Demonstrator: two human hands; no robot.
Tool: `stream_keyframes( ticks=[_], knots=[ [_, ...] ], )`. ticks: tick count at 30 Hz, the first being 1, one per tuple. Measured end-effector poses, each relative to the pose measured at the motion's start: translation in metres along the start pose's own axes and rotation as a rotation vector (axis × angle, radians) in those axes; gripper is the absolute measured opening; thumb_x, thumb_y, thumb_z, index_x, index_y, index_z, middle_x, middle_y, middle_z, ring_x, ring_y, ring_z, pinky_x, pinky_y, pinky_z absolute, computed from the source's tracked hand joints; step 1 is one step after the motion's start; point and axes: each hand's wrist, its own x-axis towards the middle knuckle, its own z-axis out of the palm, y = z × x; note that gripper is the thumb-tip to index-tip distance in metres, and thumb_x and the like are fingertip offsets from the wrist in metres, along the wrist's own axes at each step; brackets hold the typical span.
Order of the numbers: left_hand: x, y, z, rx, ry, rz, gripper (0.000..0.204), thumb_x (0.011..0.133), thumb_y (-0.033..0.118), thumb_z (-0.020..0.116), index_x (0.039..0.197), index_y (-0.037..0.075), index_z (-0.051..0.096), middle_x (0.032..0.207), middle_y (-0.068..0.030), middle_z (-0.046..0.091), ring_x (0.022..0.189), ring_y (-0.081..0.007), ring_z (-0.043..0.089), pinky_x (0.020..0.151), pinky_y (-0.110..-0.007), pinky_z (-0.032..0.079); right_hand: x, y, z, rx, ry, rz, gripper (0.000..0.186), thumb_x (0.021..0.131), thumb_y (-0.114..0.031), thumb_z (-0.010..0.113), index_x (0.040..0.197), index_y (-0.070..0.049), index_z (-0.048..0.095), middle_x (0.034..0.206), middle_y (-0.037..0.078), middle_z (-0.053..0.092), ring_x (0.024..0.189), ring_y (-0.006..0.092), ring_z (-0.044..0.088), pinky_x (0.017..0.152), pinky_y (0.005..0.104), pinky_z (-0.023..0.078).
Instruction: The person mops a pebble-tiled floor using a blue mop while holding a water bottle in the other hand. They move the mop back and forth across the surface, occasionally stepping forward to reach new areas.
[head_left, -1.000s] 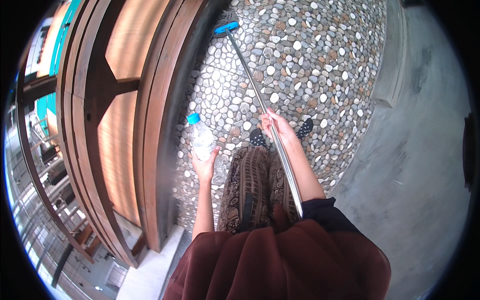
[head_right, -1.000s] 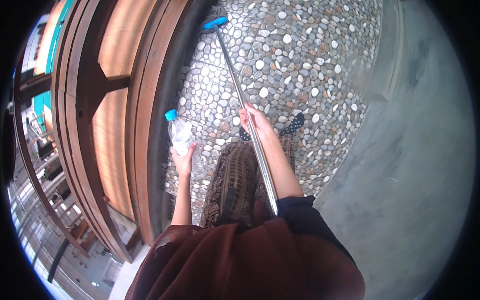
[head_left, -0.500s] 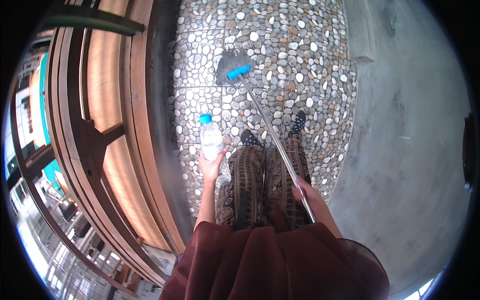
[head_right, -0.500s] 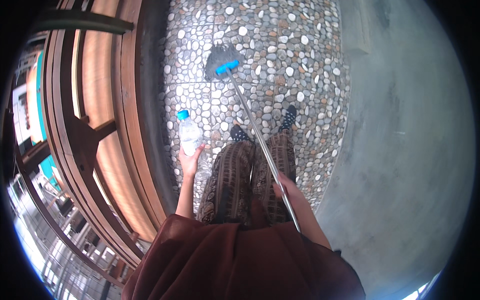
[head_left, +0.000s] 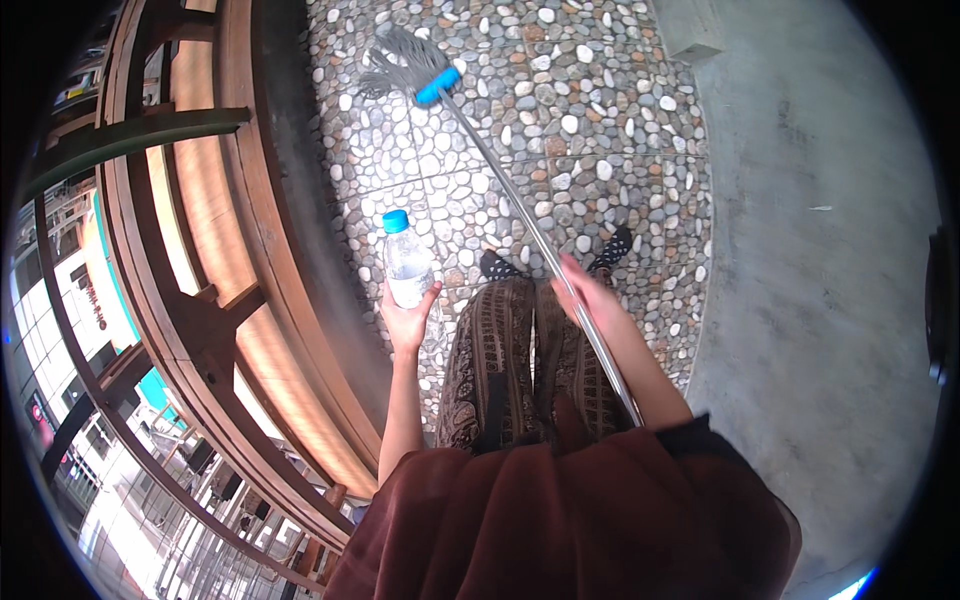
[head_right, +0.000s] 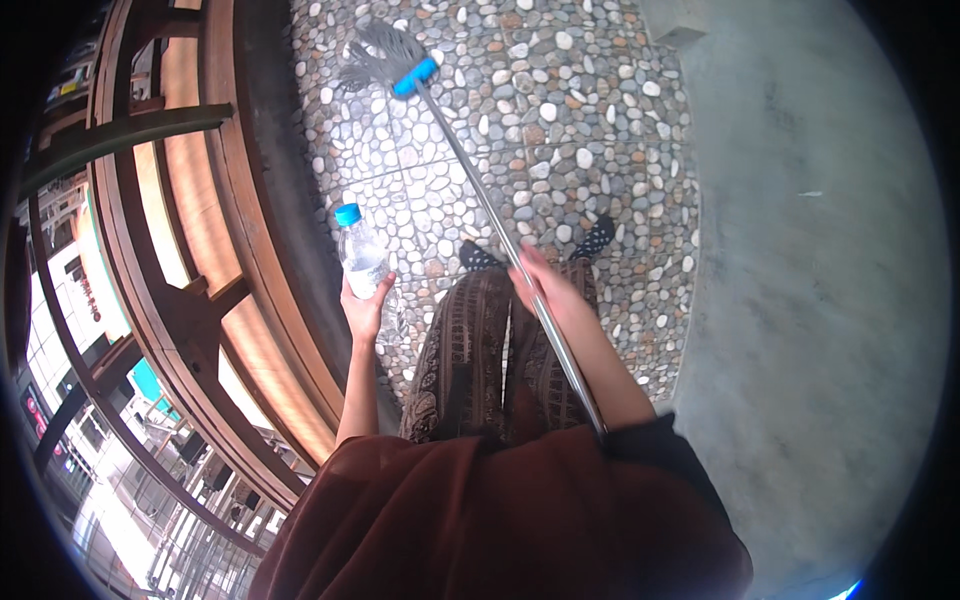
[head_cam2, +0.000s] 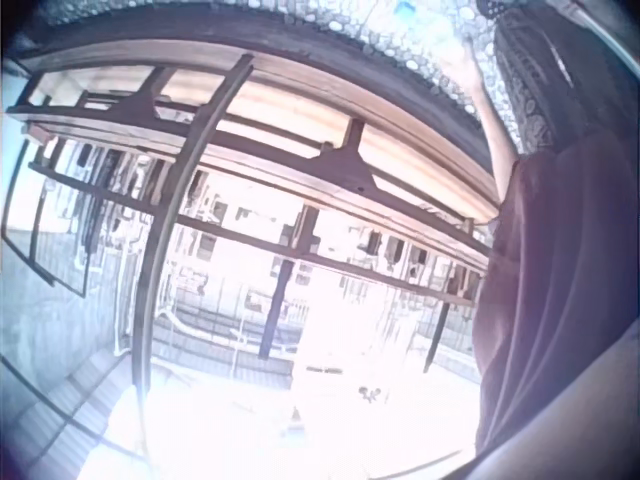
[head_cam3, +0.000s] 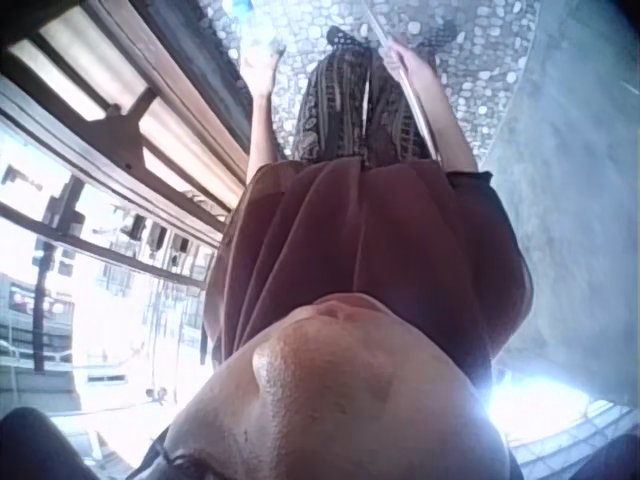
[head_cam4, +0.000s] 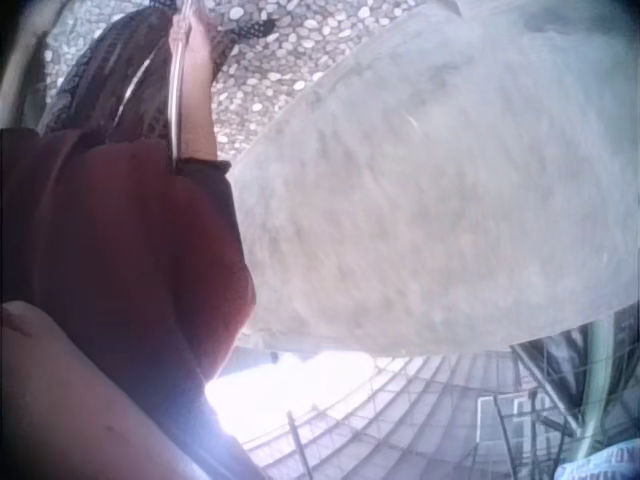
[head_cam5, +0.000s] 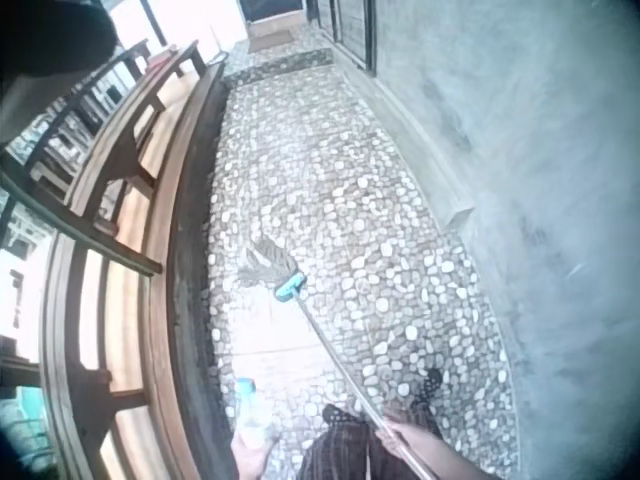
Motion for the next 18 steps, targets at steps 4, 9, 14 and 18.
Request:
stream_keyframes(
  ticks=[4, 9, 14, 18],
  knots=[
    [-0.006, 0.014, 0.043, -0.091, -0.049, -0.027, 0.045, 0.063, 0.015, 0.074, 0.099, -0.001, 0.051, 0.084, -0.0078, 0.061, 0.074, -0.0127, 0.056, 0.069, -0.026, 0.044, -0.145, 0.023, -0.057, 0.025, 0.315, 0.053, 0.039, 0.088, -0.024, 0.045, 0.126, -0.022, 0.033, 0.070, 0.001, 0.045, 0.044, 0.0039, 0.038, 0.036, 0.0145, 0.031],
    [-0.018, 0.029, 0.100, -0.177, -0.106, -0.047, 0.044, 0.063, 0.011, 0.073, 0.099, -0.002, 0.051, 0.084, -0.0069, 0.060, 0.073, -0.0122, 0.055, 0.069, -0.026, 0.044, -0.186, -0.002, -0.076, 0.081, 0.163, 0.188, 0.042, 0.092, -0.030, 0.034, 0.131, -0.015, 0.026, 0.058, -0.004, 0.032, 0.037, 0.0031, 0.030, 0.032, 0.0150, 0.027],
    [-0.030, 0.042, 0.140, -0.194, -0.063, -0.022, 0.045, 0.064, 0.011, 0.074, 0.100, -0.001, 0.050, 0.086, -0.0065, 0.059, 0.074, -0.0123, 0.054, 0.069, -0.025, 0.044, -0.079, -0.065, -0.024, 0.314, -0.308, -0.035, 0.039, 0.091, -0.018, 0.036, 0.126, -0.004, 0.028, 0.053, -0.003, 0.041, 0.038, 0.0061, 0.044, 0.034, 0.0178, 0.041],
    [-0.041, 0.051, 0.159, -0.239, -0.037, -0.068, 0.042, 0.065, 0.009, 0.073, 0.098, -0.001, 0.050, 0.087, -0.0066, 0.058, 0.076, -0.0123, 0.054, 0.070, -0.025, 0.043, 0.003, -0.123, 0.023, 0.571, -0.218, 0.021, 0.030, 0.085, -0.013, 0.049, 0.110, 0.002, 0.041, 0.057, -0.002, 0.046, 0.047, 0.0075, 0.047, 0.043, 0.0183, 0.044]
  ],
)
